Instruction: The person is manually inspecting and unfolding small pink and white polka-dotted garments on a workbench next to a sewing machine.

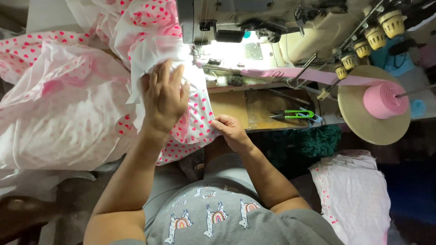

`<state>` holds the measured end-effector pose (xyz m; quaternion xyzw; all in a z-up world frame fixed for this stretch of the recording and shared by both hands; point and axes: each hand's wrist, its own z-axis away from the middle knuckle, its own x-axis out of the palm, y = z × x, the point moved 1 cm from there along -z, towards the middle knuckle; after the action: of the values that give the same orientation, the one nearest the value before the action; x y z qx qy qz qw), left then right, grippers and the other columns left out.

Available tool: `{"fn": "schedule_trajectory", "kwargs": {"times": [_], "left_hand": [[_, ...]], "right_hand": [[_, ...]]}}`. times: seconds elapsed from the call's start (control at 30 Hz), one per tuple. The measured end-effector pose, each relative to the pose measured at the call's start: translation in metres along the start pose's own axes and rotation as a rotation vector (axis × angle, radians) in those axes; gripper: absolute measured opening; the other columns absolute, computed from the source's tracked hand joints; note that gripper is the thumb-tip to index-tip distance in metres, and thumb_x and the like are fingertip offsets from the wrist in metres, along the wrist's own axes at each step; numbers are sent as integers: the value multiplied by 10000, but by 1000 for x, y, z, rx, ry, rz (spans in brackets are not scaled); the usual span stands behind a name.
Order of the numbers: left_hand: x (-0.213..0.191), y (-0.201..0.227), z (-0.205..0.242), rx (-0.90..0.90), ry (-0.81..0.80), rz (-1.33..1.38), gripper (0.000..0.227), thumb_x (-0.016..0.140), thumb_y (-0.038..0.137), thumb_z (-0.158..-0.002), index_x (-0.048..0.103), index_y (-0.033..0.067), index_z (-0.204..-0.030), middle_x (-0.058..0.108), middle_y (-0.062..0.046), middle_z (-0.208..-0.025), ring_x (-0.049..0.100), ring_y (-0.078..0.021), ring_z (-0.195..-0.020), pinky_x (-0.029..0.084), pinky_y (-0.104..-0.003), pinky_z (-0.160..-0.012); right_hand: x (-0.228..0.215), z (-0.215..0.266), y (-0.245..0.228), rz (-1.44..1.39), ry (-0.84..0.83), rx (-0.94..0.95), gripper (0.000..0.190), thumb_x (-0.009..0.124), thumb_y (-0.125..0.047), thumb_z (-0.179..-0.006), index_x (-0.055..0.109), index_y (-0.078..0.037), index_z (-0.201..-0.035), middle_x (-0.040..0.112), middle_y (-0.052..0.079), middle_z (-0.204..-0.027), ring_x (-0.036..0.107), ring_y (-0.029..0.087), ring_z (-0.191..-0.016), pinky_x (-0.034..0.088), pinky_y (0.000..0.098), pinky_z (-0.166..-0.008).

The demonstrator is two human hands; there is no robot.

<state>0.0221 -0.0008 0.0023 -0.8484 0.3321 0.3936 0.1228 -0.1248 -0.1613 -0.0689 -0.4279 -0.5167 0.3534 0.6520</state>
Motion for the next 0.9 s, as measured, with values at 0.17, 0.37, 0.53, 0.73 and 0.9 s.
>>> {"fn": "schedule_trajectory", "kwargs": {"times": [0.17,0.37,0.53,0.73,0.9], "left_hand": [[30,-15,-6,-27,-36,9,514,685,387,-838,691,223,-1325,603,-69,-1363,583,-283,-1210,464,-506,-895],[42,-27,-36,-101,-176,33,490,697,375,-895,660,211,-1355,607,-77,-1399,586,-312,-1202,413,-554,-933],[78,-55,-49,-77,-196,122,503,669,322,-899,651,213,-1389,562,-71,-1440,530,-326,-1273,374,-556,-946],[-21,18,17,-60,133,216,727,688,60,-968,322,60,-1596,359,-305,-1531,455,-447,-1386,470,-640,-1067],[22,-11,106,-115,18,-54,902,621,180,-700,436,88,-1578,616,-113,-1112,614,-280,-1031,385,-638,-1012]], "right_hand": [[-8,-6,15,26,24,-31,123,697,-73,-965,717,4,-871,525,-8,-605,456,33,-616,390,167,-566],[-22,-23,15,228,-51,12,170,670,-192,-989,719,-40,-932,624,-39,-790,534,56,-706,433,216,-597],[-8,-32,2,257,-47,-111,131,661,-148,-981,695,-48,-903,623,-22,-827,549,69,-750,465,228,-657],[8,-37,5,138,-36,-299,361,596,10,-950,584,-5,-1310,704,95,-1149,608,106,-898,525,248,-786],[15,-37,-1,78,-22,-367,530,575,74,-944,496,-51,-1453,703,36,-921,539,23,-713,442,154,-618]]}}
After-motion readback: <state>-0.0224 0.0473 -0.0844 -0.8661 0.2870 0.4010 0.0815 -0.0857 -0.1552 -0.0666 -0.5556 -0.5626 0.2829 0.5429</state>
